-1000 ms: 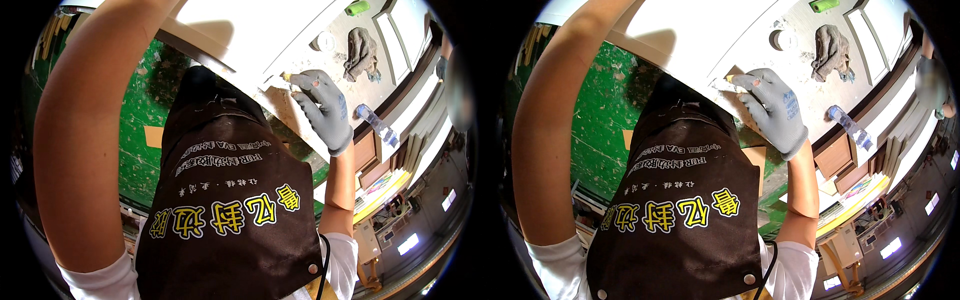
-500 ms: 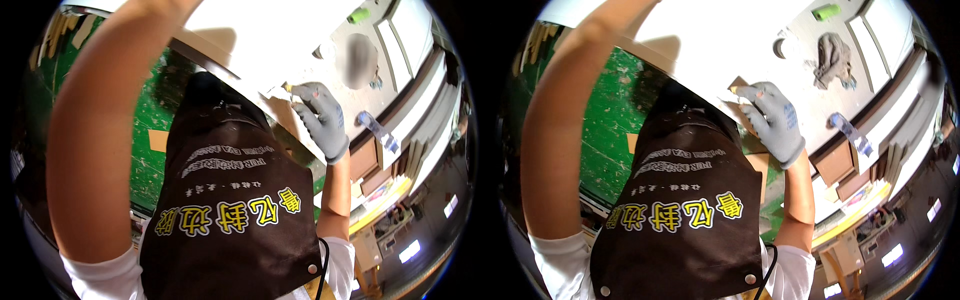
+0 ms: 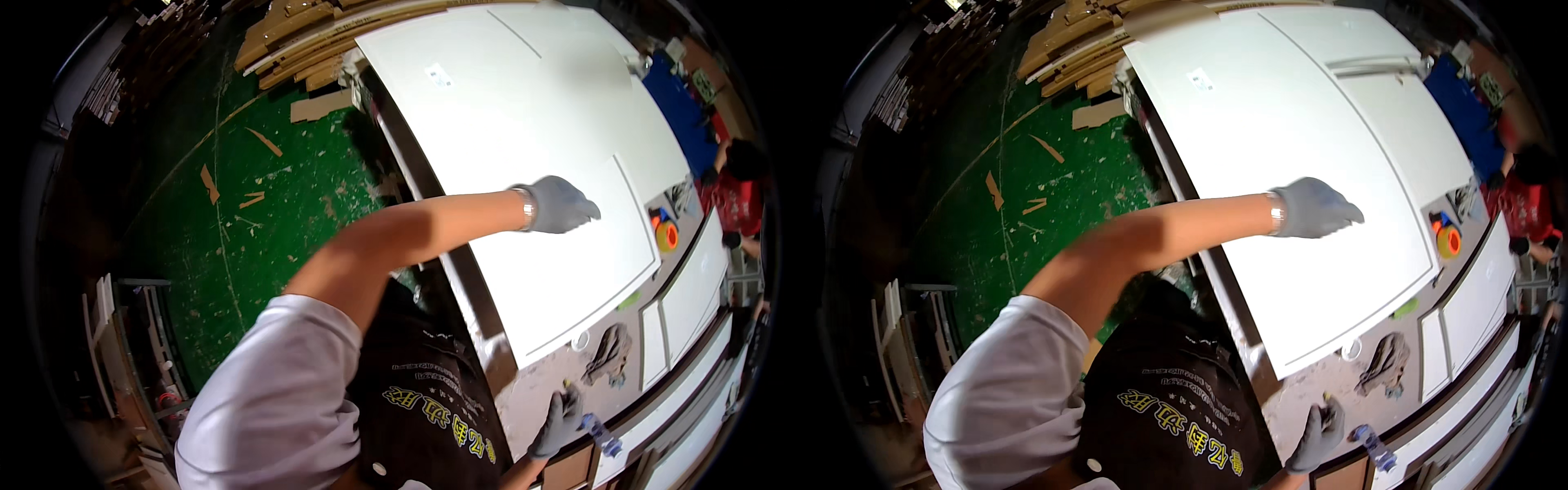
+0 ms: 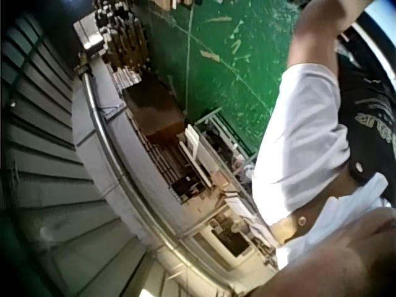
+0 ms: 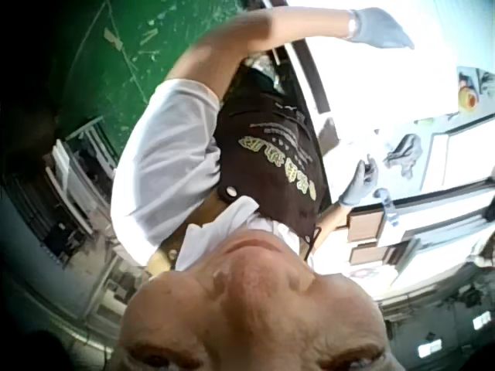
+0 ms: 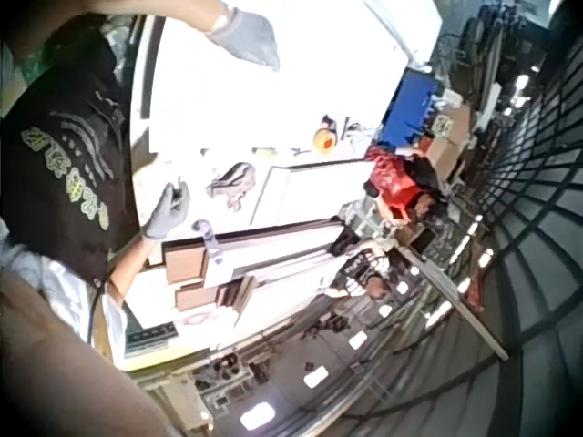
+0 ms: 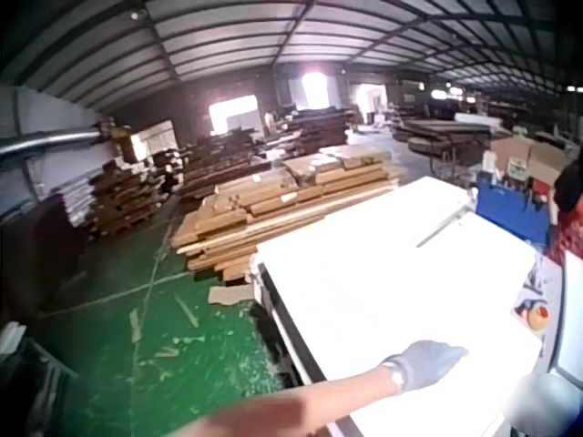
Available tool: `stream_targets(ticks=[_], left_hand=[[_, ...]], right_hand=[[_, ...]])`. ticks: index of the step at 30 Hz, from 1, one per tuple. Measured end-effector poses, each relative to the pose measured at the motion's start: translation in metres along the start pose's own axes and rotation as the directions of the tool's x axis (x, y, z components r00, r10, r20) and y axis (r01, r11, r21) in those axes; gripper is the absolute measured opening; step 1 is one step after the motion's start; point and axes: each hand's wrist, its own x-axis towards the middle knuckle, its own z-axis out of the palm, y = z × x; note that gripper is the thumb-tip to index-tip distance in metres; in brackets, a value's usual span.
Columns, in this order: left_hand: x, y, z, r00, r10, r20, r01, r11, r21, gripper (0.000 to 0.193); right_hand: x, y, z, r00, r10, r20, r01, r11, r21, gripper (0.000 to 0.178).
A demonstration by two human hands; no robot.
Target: The person uses a utility knife to trim the edges of a white rectangular board. They repeatedly scrape along the edges to remove excess material, then wipe the surface with a cloth. The person flips the board over to work on different sides.
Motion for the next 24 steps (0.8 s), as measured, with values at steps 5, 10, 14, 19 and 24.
stream_targets(ticks=[5, 10, 14, 19, 24], left_hand=[[-0.103, -0.131, -0.086, 0.505, -0.308, -0.807, -0.111, 0.903, -0.414, 0.02], [-0.25, -0.356, -0.085, 0.017, -0.686, -0.728, 0.406, 0.67, -0.622, 0.024], [-0.273, -0.441, -0.072, 0.0, -0.875, -0.484, 0.705, 0.343, -0.621, 0.04], [-0.257, -0.594, -0.067, 0.086, -0.996, -0.018, 0.054, 0.023, -0.998, 0.038], [-0.226, -0.661, -0.077, 0.264, -0.915, -0.303, 0.631, 0.402, -0.664, 0.039]], right_hand=[[-0.023, -0.003, 0.047, 0.98, 0.009, -0.199, 0.03, 0.981, 0.193, 0.023], [-0.022, -0.065, 0.134, 0.979, -0.023, -0.204, 0.07, 0.972, 0.225, 0.028], [-0.028, -0.105, 0.181, 0.953, 0.027, -0.302, 0.013, 0.991, 0.132, 0.025], [-0.046, -0.141, 0.222, 0.9, 0.197, -0.39, -0.044, 0.929, 0.369, 0.02], [-0.059, -0.164, 0.224, 0.942, 0.095, -0.321, -0.123, 0.99, -0.07, 0.021]])
